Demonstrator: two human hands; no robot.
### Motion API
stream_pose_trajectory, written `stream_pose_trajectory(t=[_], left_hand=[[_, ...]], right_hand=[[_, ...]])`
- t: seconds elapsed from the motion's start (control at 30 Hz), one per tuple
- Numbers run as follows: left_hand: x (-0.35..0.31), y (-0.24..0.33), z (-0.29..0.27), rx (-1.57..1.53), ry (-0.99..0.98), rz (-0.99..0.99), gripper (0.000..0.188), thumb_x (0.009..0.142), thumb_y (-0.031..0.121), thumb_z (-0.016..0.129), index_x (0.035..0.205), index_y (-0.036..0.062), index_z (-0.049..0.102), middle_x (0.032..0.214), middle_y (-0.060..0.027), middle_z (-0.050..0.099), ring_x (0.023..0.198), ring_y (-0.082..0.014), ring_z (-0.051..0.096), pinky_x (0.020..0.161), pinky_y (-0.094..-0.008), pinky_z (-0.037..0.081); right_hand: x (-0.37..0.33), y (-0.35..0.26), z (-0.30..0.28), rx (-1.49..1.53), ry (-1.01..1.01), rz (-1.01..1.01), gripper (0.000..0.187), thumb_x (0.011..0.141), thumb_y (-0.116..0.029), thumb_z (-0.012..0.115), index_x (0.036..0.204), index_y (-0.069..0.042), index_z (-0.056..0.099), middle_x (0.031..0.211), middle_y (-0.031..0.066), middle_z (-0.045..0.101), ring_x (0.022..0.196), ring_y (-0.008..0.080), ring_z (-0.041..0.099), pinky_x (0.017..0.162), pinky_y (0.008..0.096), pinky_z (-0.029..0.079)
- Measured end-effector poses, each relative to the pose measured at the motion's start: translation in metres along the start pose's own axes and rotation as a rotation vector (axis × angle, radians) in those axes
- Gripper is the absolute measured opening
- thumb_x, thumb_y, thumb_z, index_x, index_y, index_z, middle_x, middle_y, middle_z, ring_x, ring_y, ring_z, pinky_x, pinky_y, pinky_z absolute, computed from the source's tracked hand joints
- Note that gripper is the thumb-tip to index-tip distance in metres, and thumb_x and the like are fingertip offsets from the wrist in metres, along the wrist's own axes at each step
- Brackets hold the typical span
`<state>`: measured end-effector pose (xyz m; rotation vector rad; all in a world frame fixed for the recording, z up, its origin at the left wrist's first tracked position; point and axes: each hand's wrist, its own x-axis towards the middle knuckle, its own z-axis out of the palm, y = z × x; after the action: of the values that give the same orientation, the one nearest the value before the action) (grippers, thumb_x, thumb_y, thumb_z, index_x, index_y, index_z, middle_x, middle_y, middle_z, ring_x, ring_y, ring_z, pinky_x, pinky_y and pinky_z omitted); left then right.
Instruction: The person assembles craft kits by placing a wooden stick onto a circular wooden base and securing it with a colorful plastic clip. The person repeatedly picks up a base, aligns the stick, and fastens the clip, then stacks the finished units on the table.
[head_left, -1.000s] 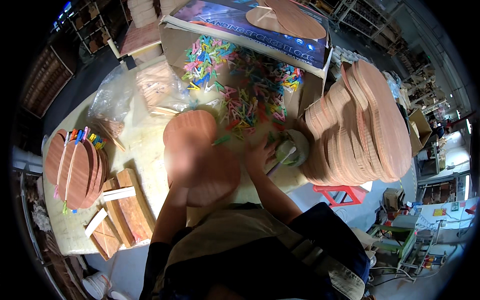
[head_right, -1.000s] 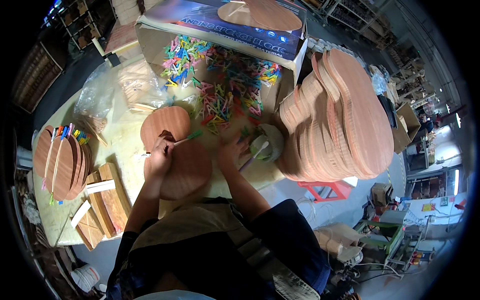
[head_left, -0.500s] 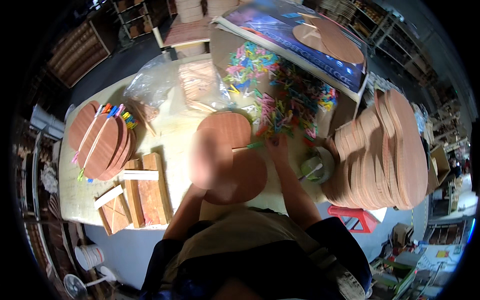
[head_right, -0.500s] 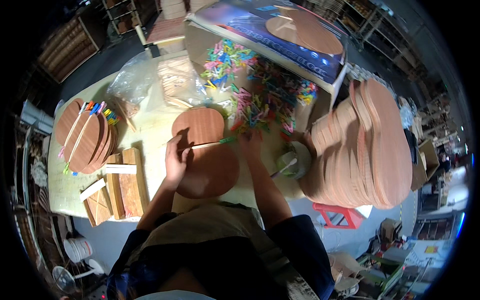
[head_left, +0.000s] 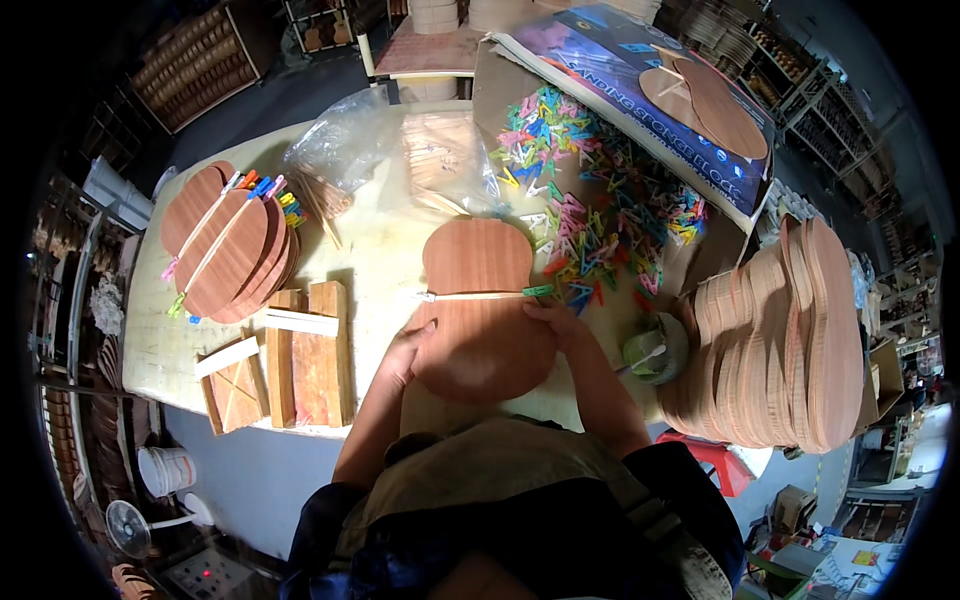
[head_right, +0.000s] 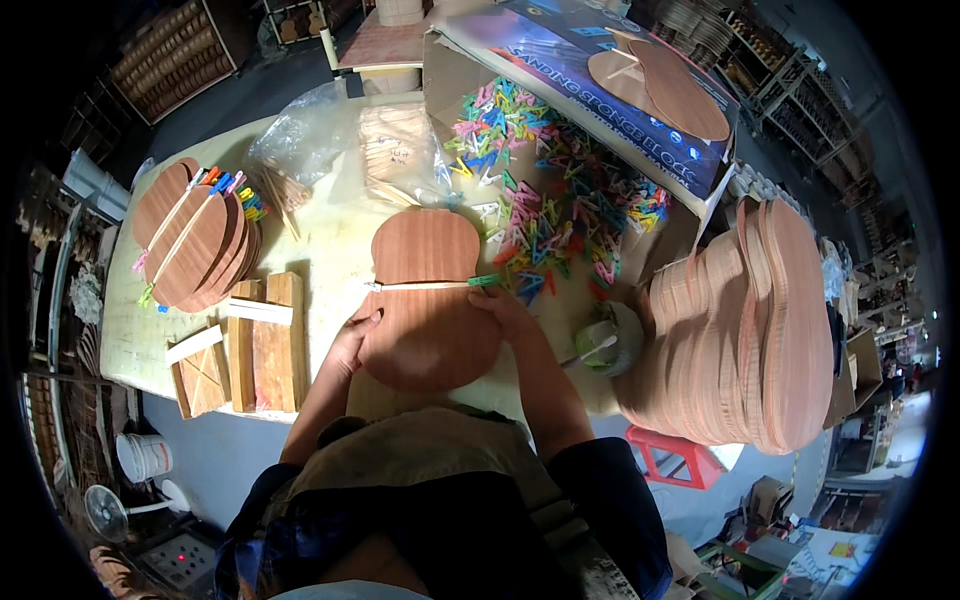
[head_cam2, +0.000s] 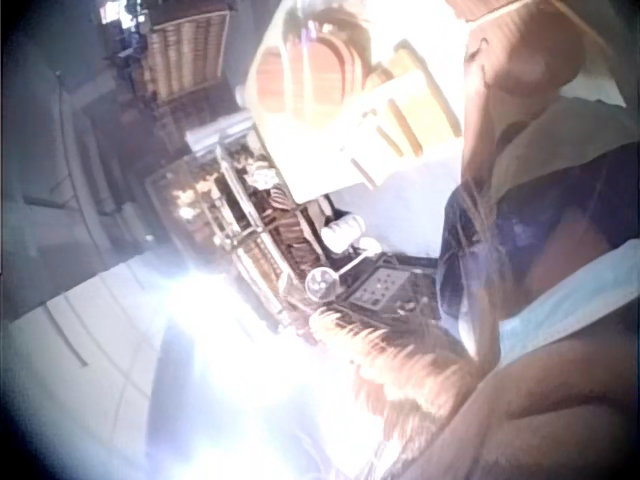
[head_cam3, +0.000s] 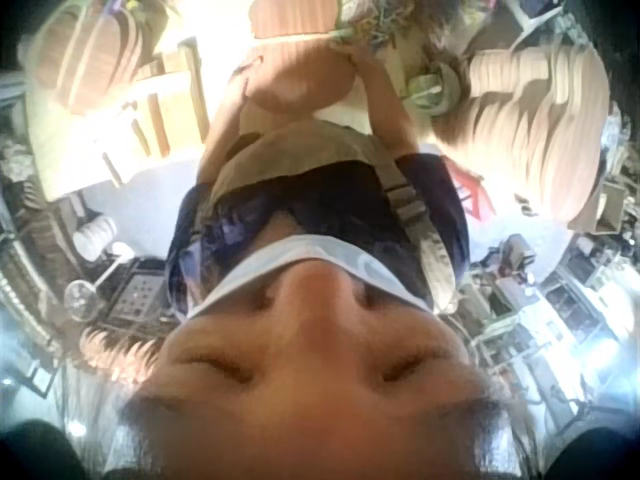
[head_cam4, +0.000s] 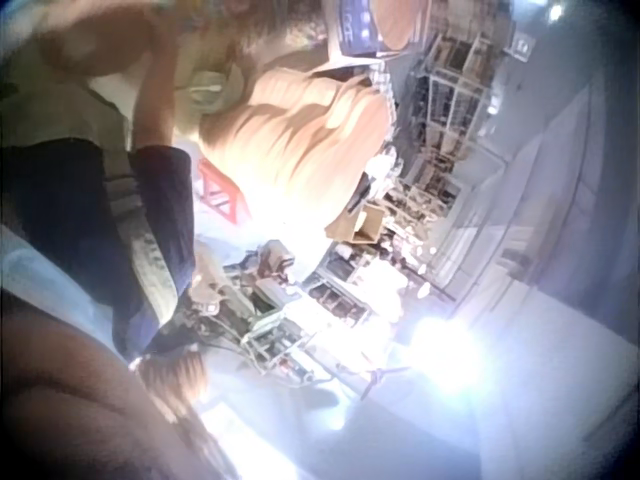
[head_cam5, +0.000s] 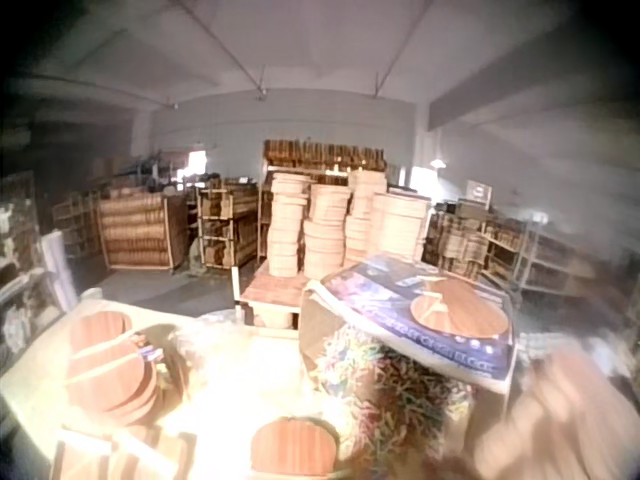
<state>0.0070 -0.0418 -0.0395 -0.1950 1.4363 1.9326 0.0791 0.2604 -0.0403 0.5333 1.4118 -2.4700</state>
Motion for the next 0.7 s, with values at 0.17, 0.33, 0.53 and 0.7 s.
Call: stream_pose_trajectory(t=[0.17, 0.33, 0.53, 0.7], left_hand=[[0.009, 0.006, -0.007, -0.259, -0.194, -0.182, 0.059, 0.086, 0.03, 0.062, 0.132, -0.0008, 0.042, 0.123, -0.0138, 0.056, 0.116, -0.0266, 0.051, 0.097, -0.0422, 0.042], [-0.008, -0.003, -0.031, -0.35, -0.179, -0.159, 0.051, 0.089, 0.029, 0.057, 0.13, 0.0015, 0.045, 0.123, -0.0145, 0.055, 0.113, -0.0278, 0.054, 0.096, -0.0423, 0.043], [-0.033, -0.004, -0.036, -0.289, -0.036, -0.048, 0.058, 0.082, 0.026, 0.068, 0.124, -0.0072, 0.047, 0.12, -0.0151, 0.056, 0.11, -0.0238, 0.053, 0.097, -0.0376, 0.041], [-0.026, -0.009, -0.025, -0.221, 0.056, -0.003, 0.052, 0.08, 0.023, 0.071, 0.119, -0.0053, 0.052, 0.114, -0.0128, 0.06, 0.107, -0.0217, 0.055, 0.096, -0.0356, 0.042]], right_hand=[[0.005, -0.002, -0.003, 0.086, -0.084, 0.032, 0.027, 0.086, -0.018, 0.063, 0.111, -0.009, 0.057, 0.104, 0.0006, 0.059, 0.097, 0.0117, 0.057, 0.083, 0.0289, 0.047], [0.003, 0.01, 0.012, 0.057, -0.1, 0.098, 0.016, 0.09, -0.018, 0.059, 0.104, -0.009, 0.059, 0.098, -0.0004, 0.061, 0.093, 0.0098, 0.058, 0.081, 0.0281, 0.047], [-0.002, 0.037, 0.035, 0.071, -0.043, 0.102, 0.015, 0.091, -0.025, 0.057, 0.099, -0.011, 0.06, 0.094, -0.0036, 0.058, 0.088, 0.0072, 0.053, 0.08, 0.0267, 0.044], [-0.013, 0.014, 0.045, -0.305, 0.211, -0.134, 0.024, 0.093, -0.031, 0.054, 0.094, -0.007, 0.059, 0.083, -0.0031, 0.052, 0.079, 0.0061, 0.047, 0.071, 0.0267, 0.041]])
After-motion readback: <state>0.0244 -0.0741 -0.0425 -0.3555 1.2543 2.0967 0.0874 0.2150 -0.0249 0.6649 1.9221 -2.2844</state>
